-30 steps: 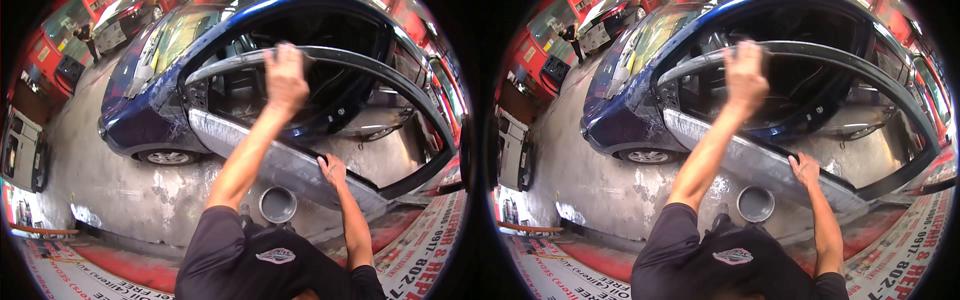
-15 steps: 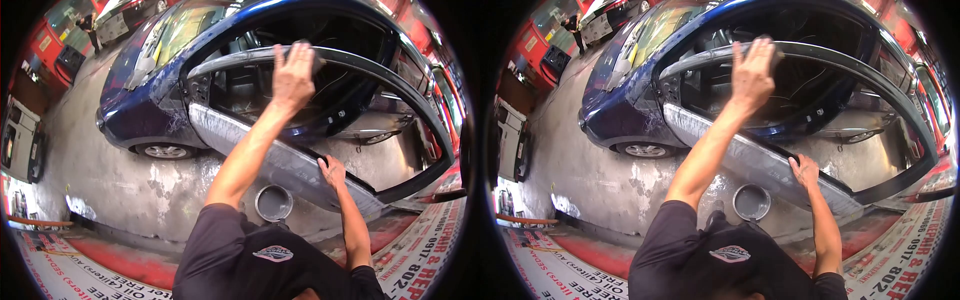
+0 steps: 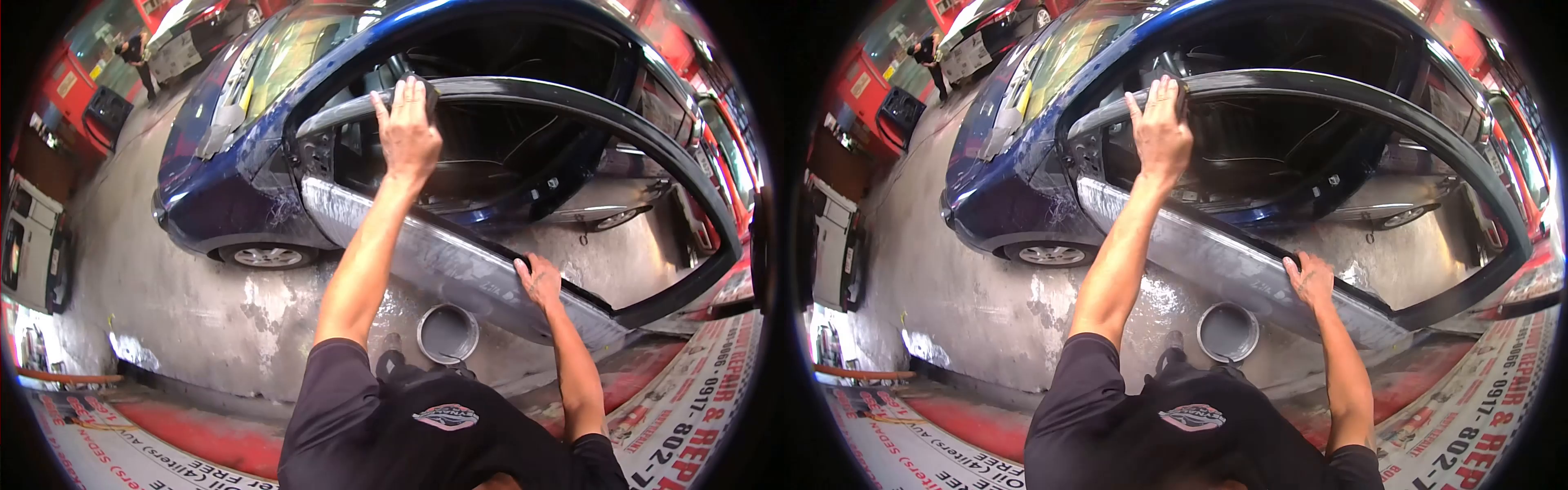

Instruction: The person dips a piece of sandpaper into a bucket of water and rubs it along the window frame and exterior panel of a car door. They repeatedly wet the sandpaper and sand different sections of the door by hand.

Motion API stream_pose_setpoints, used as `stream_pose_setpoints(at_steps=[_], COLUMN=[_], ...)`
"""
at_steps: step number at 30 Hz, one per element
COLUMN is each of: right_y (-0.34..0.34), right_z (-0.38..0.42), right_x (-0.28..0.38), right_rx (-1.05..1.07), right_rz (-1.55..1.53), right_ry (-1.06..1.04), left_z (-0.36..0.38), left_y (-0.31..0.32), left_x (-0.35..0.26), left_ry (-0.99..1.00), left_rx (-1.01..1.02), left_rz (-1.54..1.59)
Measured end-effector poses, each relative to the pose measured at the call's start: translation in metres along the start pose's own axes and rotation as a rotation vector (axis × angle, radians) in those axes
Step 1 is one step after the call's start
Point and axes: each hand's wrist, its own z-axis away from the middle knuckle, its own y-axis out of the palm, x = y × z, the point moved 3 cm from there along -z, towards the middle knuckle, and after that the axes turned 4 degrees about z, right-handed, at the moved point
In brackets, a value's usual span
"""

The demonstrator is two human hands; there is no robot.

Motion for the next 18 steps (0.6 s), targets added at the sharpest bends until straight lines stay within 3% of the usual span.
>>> stream_pose_setpoints(at_steps=[2, 5, 8, 11, 14, 15, 16, 17, 18], right_y=[-0.002, -0.001, 0.000, -0.001, -0.001, -0.003, -0.003, -0.002, -0.001], right_z=[0.002, -0.004, 0.000, 0.000, 0.004, 0.001, -0.006, -0.003, 0.001], right_x=[0.002, 0.002, -0.001, 0.000, 0.002, 0.003, 0.003, 0.001, 0.002], right_rx=[0.021, 0.006, -0.007, 0.000, 0.010, -0.001, -0.009, -0.031, -0.049], right_rz=[0.003, -0.010, -0.035, -0.019, -0.007, -0.015, -0.012, -0.048, -0.082], right_ry=[0.014, -0.005, -0.025, -0.002, 0.013, 0.011, -0.004, -0.009, -0.011], left_z=[-0.005, -0.008, -0.003, 0.025, 0.007, -0.002, -0.012, -0.005, -0.001], left_y=[0.003, 0.036, 0.013, -0.004, -0.003, -0.001, -0.003, 0.019, 0.018], left_x=[-0.021, -0.091, -0.057, 0.020, -0.009, -0.031, -0.063, -0.082, -0.076], left_ry=[-0.087, 0.098, 0.138, -0.076, -0.189, -0.072, -0.005, 0.090, 0.092], left_rx=[-0.017, -0.030, 0.034, -0.004, -0.016, -0.038, 0.066, -0.061, -0.036], left_rz=[0.017, 0.083, 0.128, 0.002, 0.024, 0.029, 0.089, 0.132, 0.153])
